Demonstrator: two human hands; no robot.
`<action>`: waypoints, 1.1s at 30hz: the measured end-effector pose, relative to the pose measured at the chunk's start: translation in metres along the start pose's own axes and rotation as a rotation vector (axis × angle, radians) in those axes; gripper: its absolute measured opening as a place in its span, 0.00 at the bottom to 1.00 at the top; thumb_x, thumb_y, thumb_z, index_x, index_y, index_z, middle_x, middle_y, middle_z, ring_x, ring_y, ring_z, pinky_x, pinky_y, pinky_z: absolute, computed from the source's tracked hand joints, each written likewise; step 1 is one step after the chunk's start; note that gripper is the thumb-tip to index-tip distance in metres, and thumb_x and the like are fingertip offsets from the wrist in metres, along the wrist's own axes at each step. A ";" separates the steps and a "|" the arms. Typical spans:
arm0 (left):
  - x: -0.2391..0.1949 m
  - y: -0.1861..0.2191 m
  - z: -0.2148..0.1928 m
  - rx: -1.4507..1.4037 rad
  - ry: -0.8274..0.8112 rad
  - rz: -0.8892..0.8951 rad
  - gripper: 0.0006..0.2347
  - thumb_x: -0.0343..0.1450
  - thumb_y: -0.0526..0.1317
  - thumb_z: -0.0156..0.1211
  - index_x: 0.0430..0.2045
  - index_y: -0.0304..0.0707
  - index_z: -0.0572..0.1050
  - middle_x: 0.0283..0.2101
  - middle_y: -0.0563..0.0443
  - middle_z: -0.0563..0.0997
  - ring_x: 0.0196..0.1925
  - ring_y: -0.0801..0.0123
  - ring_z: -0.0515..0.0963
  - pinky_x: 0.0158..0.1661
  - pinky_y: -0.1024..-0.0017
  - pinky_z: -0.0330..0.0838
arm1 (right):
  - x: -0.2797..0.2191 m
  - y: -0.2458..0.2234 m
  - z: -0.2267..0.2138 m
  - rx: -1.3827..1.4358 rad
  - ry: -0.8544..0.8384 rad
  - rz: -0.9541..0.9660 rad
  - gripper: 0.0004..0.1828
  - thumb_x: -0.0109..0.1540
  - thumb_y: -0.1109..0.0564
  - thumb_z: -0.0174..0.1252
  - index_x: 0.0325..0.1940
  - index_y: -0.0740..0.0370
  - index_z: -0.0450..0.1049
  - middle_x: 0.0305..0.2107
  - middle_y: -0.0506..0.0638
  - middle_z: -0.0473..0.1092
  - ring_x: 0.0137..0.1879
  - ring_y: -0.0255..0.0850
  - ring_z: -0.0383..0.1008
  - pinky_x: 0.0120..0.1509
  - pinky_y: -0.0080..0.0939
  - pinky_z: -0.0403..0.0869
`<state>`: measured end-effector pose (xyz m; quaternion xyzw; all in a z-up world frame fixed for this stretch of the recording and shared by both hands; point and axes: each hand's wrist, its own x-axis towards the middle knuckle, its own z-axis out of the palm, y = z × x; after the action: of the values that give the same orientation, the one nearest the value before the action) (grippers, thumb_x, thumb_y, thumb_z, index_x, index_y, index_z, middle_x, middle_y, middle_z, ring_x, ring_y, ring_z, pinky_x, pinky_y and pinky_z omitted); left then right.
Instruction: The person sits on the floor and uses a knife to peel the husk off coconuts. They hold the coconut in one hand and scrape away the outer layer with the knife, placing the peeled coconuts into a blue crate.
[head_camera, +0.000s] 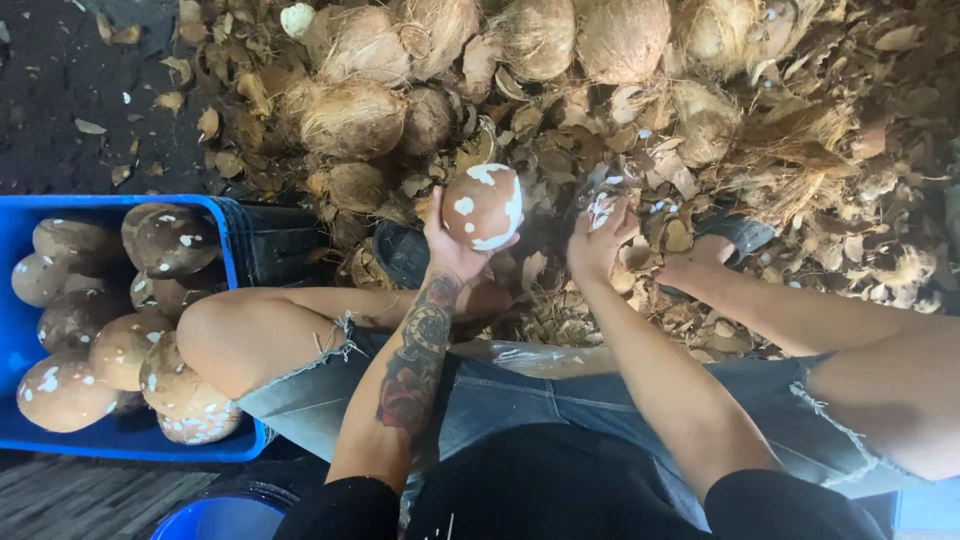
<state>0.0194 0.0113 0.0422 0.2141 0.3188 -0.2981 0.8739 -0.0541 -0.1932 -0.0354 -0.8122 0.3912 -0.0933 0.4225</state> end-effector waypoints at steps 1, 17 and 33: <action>-0.001 0.000 0.000 -0.002 0.001 0.001 0.34 0.65 0.70 0.61 0.53 0.42 0.77 0.51 0.35 0.82 0.48 0.37 0.84 0.39 0.29 0.83 | -0.004 0.002 0.000 -0.001 -0.002 -0.001 0.42 0.70 0.50 0.57 0.83 0.63 0.48 0.69 0.65 0.41 0.80 0.71 0.44 0.80 0.70 0.63; -0.004 -0.015 0.004 -0.033 -0.010 -0.021 0.35 0.63 0.69 0.66 0.54 0.42 0.77 0.54 0.34 0.83 0.52 0.34 0.84 0.45 0.23 0.78 | -0.021 0.004 -0.041 -0.451 -0.607 0.125 0.60 0.57 0.59 0.61 0.84 0.48 0.30 0.59 0.72 0.72 0.67 0.70 0.72 0.72 0.71 0.58; 0.010 -0.024 -0.001 0.234 0.032 0.062 0.32 0.62 0.55 0.79 0.55 0.34 0.76 0.54 0.35 0.80 0.54 0.46 0.81 0.52 0.47 0.79 | -0.030 -0.109 -0.095 -0.079 -0.623 -0.382 0.43 0.72 0.34 0.42 0.84 0.60 0.48 0.61 0.76 0.68 0.66 0.71 0.68 0.73 0.69 0.65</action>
<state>0.0097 -0.0098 0.0300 0.3294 0.2889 -0.3026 0.8465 -0.0594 -0.1932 0.1117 -0.8759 0.0884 0.0965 0.4645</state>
